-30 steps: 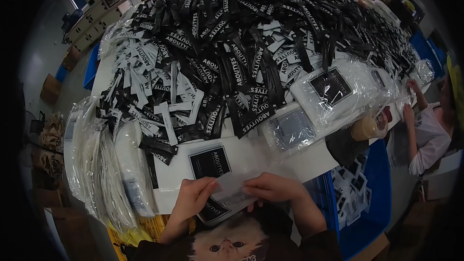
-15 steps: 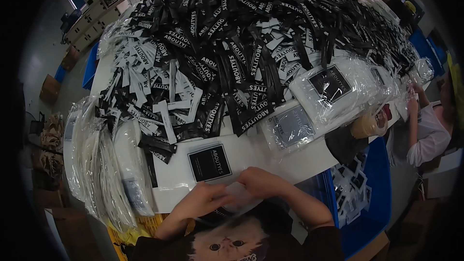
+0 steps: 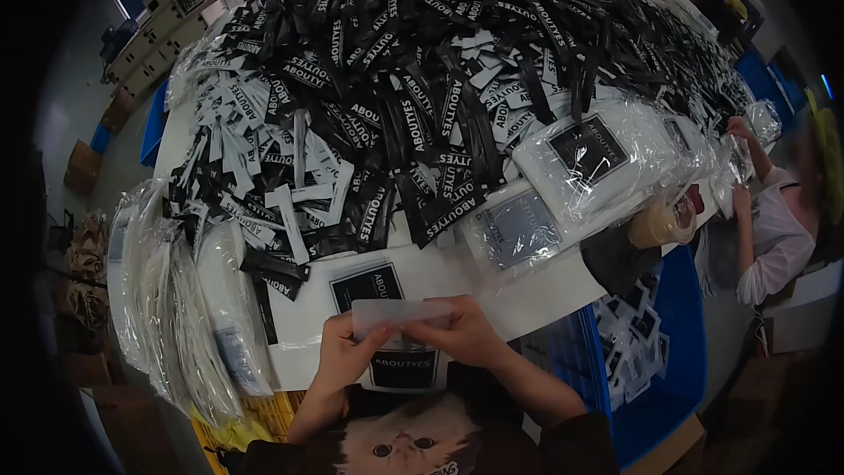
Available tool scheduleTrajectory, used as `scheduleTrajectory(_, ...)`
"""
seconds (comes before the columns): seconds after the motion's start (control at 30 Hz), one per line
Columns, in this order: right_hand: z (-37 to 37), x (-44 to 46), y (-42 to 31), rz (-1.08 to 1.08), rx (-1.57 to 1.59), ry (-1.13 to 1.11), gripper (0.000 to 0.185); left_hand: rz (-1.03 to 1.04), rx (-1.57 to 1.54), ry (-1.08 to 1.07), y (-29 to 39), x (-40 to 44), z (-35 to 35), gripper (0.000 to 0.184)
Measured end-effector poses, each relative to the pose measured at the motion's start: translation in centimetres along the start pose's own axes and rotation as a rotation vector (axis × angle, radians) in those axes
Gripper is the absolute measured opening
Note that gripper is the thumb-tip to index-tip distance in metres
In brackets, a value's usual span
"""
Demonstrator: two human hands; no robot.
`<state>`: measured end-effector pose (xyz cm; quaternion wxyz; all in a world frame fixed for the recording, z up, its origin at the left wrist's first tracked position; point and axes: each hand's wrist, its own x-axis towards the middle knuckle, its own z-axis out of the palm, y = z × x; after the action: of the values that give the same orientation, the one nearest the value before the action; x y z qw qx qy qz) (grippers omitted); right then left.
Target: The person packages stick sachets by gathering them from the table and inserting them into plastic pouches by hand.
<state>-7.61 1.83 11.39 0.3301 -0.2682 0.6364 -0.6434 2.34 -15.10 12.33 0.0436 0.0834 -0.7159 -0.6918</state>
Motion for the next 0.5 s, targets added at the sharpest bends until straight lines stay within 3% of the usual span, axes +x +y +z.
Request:
scheduleTrajectory(0.07, -0.3, -0.1, 0.1, 0.061, 0.045, 0.092, 0.014, -0.081, -0.030, 0.048, -0.3, -0.1, 0.1, 0.017)
scheduleTrajectory(0.13, -1.3, -0.4, 0.0, -0.078, -0.245, 0.034, 0.016, -0.083, 0.007, 0.021, -0.4, -0.2, 0.7, 0.018)
scheduleTrajectory(0.2, -2.0, -0.9, -0.6, -0.087, -0.259, 0.080, 0.016, -0.084, 0.049, 0.004, -0.4, -0.1, 1.4, 0.020)
scheduleTrajectory(0.3, -3.9, -2.7, -3.9, 0.052, -0.246, 0.203, 0.014, 0.159, 0.267, -0.094, -1.4, 0.5, 2.6, 0.015)
scheduleTrajectory(0.37, -8.0, -5.6, -4.9, 0.066, -0.401, 0.132, 0.015, 0.181, 0.319, -0.029, -1.3, 1.0, 2.8, 0.014)
scheduleTrajectory(0.43, -9.9, -7.9, -7.9, 0.365, -1.062, -0.065, 0.028, 0.205, 0.371, 0.037, -1.5, 1.5, 2.7, 0.015)
scheduleTrajectory(0.5, -9.4, -7.1, -9.0, 0.328, -1.097, -0.054, 0.033, 0.279, 0.503, 0.168, -2.7, 1.8, 2.1, 0.028)
